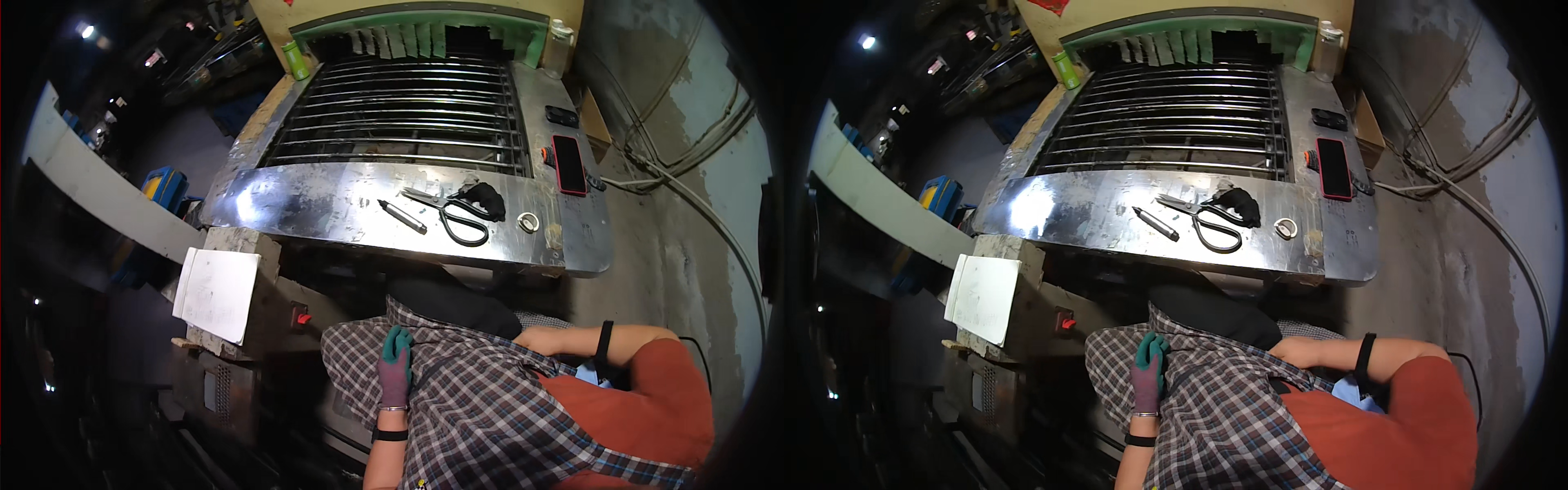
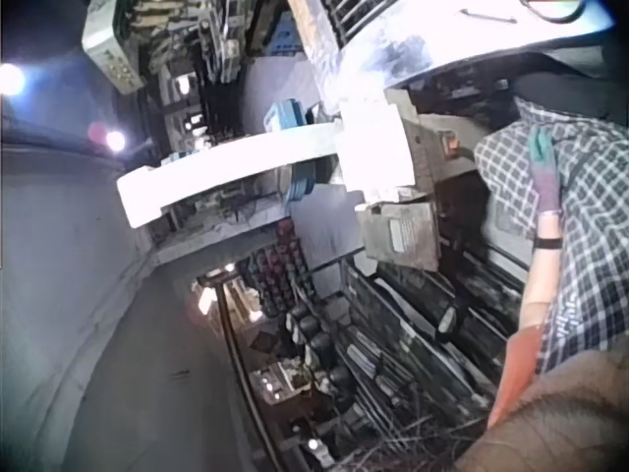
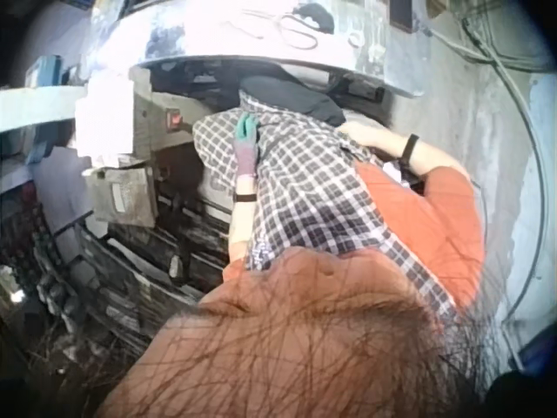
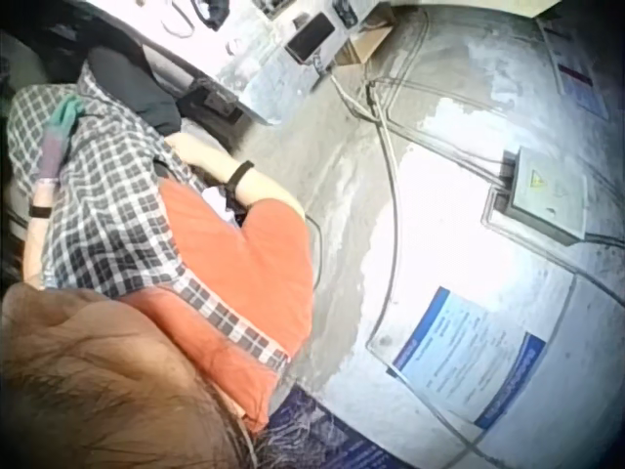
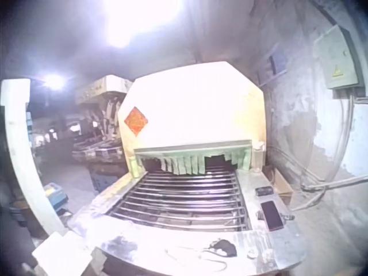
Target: Trim excess material from the bottom of shoes using scissors and organize components on a workstation.
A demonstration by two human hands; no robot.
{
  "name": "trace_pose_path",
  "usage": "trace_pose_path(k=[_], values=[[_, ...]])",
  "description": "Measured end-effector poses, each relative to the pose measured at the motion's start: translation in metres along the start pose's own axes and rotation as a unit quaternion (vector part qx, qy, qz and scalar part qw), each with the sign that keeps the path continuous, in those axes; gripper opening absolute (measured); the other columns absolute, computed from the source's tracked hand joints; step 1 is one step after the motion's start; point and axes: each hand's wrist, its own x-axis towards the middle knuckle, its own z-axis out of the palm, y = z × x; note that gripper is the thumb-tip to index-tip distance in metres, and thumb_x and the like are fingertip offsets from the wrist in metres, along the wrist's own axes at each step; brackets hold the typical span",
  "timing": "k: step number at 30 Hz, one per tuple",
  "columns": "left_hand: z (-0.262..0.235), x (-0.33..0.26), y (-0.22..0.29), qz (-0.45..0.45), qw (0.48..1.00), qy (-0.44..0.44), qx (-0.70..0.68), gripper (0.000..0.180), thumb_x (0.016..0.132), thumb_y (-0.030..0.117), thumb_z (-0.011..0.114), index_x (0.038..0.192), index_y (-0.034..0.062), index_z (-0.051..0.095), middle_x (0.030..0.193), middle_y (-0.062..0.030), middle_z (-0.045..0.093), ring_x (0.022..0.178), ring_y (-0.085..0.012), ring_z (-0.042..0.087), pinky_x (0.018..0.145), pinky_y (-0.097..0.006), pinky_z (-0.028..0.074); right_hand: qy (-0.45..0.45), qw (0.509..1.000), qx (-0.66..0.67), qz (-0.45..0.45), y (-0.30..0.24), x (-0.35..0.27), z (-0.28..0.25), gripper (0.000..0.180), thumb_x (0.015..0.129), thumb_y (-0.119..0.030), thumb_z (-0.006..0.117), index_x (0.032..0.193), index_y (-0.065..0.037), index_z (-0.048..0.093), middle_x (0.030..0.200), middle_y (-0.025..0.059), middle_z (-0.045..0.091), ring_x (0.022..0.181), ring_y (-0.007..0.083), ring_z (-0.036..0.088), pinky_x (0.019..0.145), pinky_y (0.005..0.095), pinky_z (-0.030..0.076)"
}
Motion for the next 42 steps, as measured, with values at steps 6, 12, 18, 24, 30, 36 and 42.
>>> trace_pose_path(k=[6, 12, 18, 24, 30, 36, 42], values=[[-0.007, -0.007, -0.005, -0.002, 1.0, 0.015, 0.009, 0.045, 0.094, 0.005, 0.051, 0.136, -0.0031, 0.041, 0.127, -0.0157, 0.054, 0.115, -0.0217, 0.055, 0.1, -0.03, 0.041, 0.155, 0.987, 0.041, -0.017, 0.016, 0.019, 0.023, 0.029, 0.085, -0.034, 0.055, 0.077, -0.006, 0.061, 0.077, 0.0181, 0.063, 0.074, 0.0374, 0.062, 0.064, 0.0456, 0.046], [-0.007, -0.012, 0.002, -0.005, 1.0, 0.016, 0.014, 0.046, 0.093, 0.0, 0.049, 0.138, -0.0026, 0.04, 0.129, -0.0159, 0.053, 0.118, -0.0217, 0.054, 0.101, -0.03, 0.04, 0.358, 0.904, 0.118, -0.202, 0.016, 0.042, 0.04, 0.018, 0.08, -0.016, 0.062, 0.092, -0.003, 0.063, 0.086, 0.0167, 0.062, 0.083, 0.0352, 0.061, 0.068, 0.0398, 0.048], [-0.015, -0.023, 0.002, 0.028, 0.998, 0.051, 0.0, 0.045, 0.094, 0.001, 0.05, 0.138, -0.0004, 0.041, 0.13, -0.0146, 0.053, 0.118, -0.0202, 0.053, 0.1, -0.029, 0.04, 0.318, 0.935, -0.11, -0.109, 0.011, 0.049, 0.034, 0.021, 0.077, -0.011, 0.055, 0.092, -0.002, 0.065, 0.092, 0.0177, 0.061, 0.092, 0.0343, 0.06, 0.071, 0.0425, 0.052], [-0.009, -0.019, -0.001, 0.002, 0.999, 0.034, 0.043, 0.046, 0.093, 0.003, 0.054, 0.137, 0.003, 0.044, 0.127, -0.013, 0.056, 0.115, -0.0188, 0.056, 0.097, -0.027, 0.043, 0.366, 0.883, -0.253, -0.149, 0.02, 0.054, 0.024, 0.015, 0.07, -0.011, 0.059, 0.081, -0.007, 0.067, 0.085, 0.0131, 0.062, 0.071, 0.0294, 0.063, 0.056, 0.0399, 0.053], [-0.01, -0.02, -0.001, -0.001, 0.997, 0.033, 0.064, 0.045, 0.094, 0.005, 0.052, 0.137, -0.0006, 0.042, 0.128, -0.0158, 0.055, 0.114, -0.019, 0.057, 0.096, -0.028, 0.044, 0.318, 0.827, -0.417, -0.202, 0.042, 0.061, 0.027, 0.007, 0.065, -0.018, 0.061, 0.06, -0.015, 0.065, 0.06, 0.0036, 0.056, 0.059, 0.0213, 0.06, 0.045, 0.0362, 0.047], [-0.015, -0.016, -0.01, -0.009, 0.999, 0.019, 0.039, 0.046, 0.094, 0.005, 0.052, 0.138, -0.0004, 0.04, 0.129, -0.0156, 0.055, 0.116, -0.0186, 0.056, 0.097, -0.027, 0.043, 0.357, 0.902, -0.243, 0.004, 0.083, 0.116, 0.05, 0.018, 0.071, -0.014, 0.058, 0.058, -0.005, 0.066, 0.065, 0.0191, 0.062, 0.069, 0.0359, 0.064, 0.061, 0.0437, 0.052], [-0.021, -0.018, -0.026, 0.02, 0.998, 0.029, 0.049, 0.047, 0.094, 0.01, 0.054, 0.138, 0.0012, 0.042, 0.131, -0.0135, 0.055, 0.117, -0.0189, 0.055, 0.098, -0.028, 0.043, 0.336, 0.93, -0.147, -0.01, 0.078, 0.085, 0.037, 0.02, 0.079, -0.019, 0.053, 0.071, -0.008, 0.068, 0.082, 0.0198, 0.066, 0.079, 0.0368, 0.064, 0.066, 0.0453, 0.051]])
